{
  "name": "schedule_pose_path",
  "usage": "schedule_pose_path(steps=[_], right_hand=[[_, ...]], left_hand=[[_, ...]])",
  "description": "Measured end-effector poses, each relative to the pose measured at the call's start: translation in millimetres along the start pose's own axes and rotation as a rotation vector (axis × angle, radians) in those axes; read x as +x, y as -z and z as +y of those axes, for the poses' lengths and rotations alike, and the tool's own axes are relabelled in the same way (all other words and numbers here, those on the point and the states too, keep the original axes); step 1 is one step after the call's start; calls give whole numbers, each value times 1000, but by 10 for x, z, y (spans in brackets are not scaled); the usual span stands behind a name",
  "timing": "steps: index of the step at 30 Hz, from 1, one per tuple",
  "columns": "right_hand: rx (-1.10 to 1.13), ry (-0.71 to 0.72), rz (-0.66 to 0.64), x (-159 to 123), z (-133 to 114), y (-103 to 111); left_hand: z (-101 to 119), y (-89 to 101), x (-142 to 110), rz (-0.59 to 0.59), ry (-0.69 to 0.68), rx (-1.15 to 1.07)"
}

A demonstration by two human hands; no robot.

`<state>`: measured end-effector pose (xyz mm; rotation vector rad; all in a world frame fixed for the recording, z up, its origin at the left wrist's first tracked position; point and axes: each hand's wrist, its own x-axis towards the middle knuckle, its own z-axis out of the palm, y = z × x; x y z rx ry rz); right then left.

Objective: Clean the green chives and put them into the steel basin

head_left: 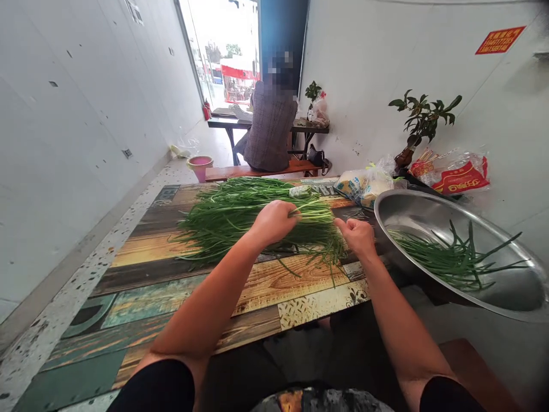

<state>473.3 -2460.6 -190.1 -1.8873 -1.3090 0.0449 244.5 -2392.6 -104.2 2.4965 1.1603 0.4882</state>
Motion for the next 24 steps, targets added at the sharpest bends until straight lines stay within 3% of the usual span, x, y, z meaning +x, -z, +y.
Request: schedule_pose_path(steps=[4,9,12,15,20,24], right_hand=[[146,304,-140,-77,-68,36],[223,501,-391,-91,-395,91],[238,440,-602,-79,-544,95],[346,366,-685,-57,-538,112],[465,275,-639,-35,-295,137],[608,124,-549,-77,-160,66]], left_hand=[[-1,-31,0,-27,-12,87],[42,-100,-14,-83,-68,120],[92,-81,-38,-125,-127,45],[101,3,-55,-169,-144,15],[-3,139,-38,-171,-103,84],[-43,145,-22,-154,-107,139]])
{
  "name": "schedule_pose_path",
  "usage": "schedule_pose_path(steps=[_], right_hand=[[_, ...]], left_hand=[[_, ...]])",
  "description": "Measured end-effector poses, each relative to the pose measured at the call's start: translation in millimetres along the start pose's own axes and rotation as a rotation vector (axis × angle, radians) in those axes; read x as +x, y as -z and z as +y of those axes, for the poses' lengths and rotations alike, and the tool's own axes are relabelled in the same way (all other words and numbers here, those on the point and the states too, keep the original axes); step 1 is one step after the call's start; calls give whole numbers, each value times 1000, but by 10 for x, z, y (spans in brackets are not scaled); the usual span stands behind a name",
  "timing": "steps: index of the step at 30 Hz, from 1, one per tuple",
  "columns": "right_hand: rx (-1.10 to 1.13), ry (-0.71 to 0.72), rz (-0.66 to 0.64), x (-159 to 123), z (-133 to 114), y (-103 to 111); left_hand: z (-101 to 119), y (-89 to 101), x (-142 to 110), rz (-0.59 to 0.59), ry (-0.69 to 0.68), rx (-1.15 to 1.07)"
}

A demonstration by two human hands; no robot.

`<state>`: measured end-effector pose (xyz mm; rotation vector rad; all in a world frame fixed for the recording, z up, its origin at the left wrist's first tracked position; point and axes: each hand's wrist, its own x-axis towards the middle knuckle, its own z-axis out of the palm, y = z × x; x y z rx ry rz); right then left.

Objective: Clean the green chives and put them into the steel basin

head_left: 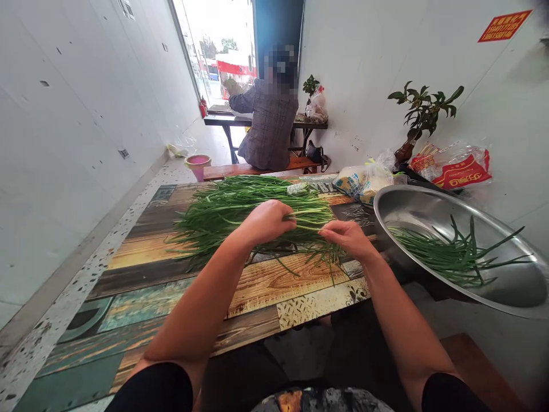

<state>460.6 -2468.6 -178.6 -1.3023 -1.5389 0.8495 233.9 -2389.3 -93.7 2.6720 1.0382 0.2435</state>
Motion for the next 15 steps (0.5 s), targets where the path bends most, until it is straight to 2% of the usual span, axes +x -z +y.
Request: schedule_pose_path(steps=[3,6,9,12,15], right_hand=[[159,-59,66,-19,9,-31],[220,-99,-40,-30,-88,-49],[138,-101,-115,-25,-189,-72],[104,-137,-47,-7,-201,-96],[219,-205,67,16,-127,-97]], left_hand=[[24,-18,-1,11,1,17],[52,-36,-4,16,-19,7],[69,-54,-4,26,-27,-4],[89,-61,-5,18,-20,-30],[106,-57,-10,19,-18,-24]])
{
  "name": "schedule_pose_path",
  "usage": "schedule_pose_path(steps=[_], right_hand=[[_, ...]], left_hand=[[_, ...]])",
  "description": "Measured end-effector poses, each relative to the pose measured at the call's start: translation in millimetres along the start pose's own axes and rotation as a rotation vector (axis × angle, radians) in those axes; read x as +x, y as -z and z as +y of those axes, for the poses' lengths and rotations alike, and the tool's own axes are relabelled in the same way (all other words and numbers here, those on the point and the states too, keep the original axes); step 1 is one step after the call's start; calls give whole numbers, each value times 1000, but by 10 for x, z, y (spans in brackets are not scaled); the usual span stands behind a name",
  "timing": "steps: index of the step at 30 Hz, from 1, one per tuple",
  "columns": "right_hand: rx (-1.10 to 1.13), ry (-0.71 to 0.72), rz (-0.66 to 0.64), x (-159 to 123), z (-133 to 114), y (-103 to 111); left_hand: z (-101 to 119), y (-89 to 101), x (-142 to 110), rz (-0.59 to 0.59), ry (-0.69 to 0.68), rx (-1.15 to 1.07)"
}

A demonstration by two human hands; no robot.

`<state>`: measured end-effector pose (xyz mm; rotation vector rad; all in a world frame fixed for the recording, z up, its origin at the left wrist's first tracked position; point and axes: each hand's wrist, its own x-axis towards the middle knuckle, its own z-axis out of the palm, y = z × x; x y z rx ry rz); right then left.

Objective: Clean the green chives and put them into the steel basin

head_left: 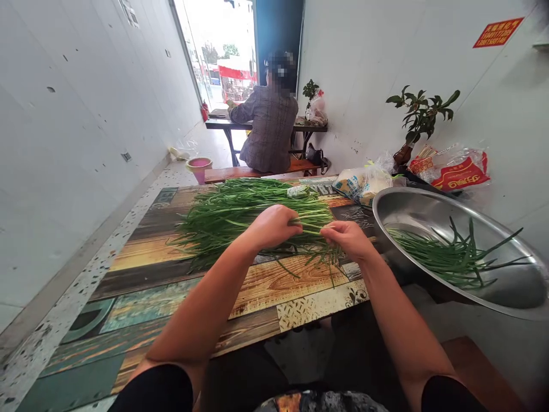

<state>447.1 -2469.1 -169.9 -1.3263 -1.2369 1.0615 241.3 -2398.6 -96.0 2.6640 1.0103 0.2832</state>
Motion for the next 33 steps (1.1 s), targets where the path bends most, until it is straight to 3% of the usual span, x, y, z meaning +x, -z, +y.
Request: schedule_pose_path(steps=[4,6,8,10,14,17,21,25,33], right_hand=[[157,-51,164,68,135,88],[78,-40,278,87,205,141],[-140,23,365,80,267,172],[-419,138,312,47,321,157],[-866,354,23,-42,410,-9],[-1058,406,1,-65,436,-143],[-890,508,15,-47,329,-195],[-646,439,-23,-39,133,-181],[-477,380,82,-34,-12,-180]], left_hand=[[-13,14,-10,47,10,44],[-24,23,-15,75,26,57],[-22,32,-18,77,44,52],[-8,38,-18,50,57,31],[21,30,-13,4,52,40],[24,-2,-3,15,39,79],[35,-88,33,-15,-4,70],[58,-173,74,-72,-45,58],[68,-237,70,-120,-48,-129]])
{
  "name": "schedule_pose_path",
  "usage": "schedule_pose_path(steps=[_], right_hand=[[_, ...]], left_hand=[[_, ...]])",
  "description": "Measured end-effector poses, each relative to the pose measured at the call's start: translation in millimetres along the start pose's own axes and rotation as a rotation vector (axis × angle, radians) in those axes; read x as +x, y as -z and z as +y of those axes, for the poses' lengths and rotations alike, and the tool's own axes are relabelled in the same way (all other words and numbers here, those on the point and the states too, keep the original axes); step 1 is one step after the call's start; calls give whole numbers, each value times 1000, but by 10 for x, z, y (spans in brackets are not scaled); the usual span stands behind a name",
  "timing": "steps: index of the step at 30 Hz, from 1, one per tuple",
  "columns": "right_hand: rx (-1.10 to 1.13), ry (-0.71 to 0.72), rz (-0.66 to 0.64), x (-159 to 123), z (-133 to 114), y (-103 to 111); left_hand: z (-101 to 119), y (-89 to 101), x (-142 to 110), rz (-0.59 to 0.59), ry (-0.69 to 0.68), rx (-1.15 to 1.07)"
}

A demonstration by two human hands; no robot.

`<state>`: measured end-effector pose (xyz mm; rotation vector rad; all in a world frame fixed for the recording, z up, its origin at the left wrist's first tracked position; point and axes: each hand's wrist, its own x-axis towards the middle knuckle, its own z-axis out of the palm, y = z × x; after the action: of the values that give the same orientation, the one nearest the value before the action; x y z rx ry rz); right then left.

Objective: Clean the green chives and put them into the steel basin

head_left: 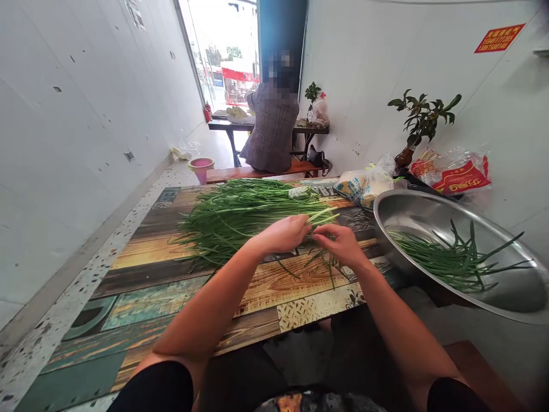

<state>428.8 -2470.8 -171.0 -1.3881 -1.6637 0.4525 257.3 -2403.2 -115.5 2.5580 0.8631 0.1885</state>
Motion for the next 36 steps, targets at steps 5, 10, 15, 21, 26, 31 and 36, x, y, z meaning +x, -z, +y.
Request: schedule_pose_path(steps=[5,10,15,21,26,31,36], right_hand=[[-148,45,-70,2,116,127],[-253,13,-35,3,292,249],[293,-239,27,36,131,153],[396,-313,51,69,-38,64],[350,-248,51,75,-4,1],[667,-318,182,92,-24,-85],[779,-328,435,175,141,43]], left_hand=[[-48,-12,24,100,33,32],[-86,8,33,135,40,53],[-84,-14,48,136,11,69],[-69,-3,44,111,25,131],[-67,-30,49,116,5,119],[-56,7,43,102,-10,118],[-68,110,5,108,26,170]])
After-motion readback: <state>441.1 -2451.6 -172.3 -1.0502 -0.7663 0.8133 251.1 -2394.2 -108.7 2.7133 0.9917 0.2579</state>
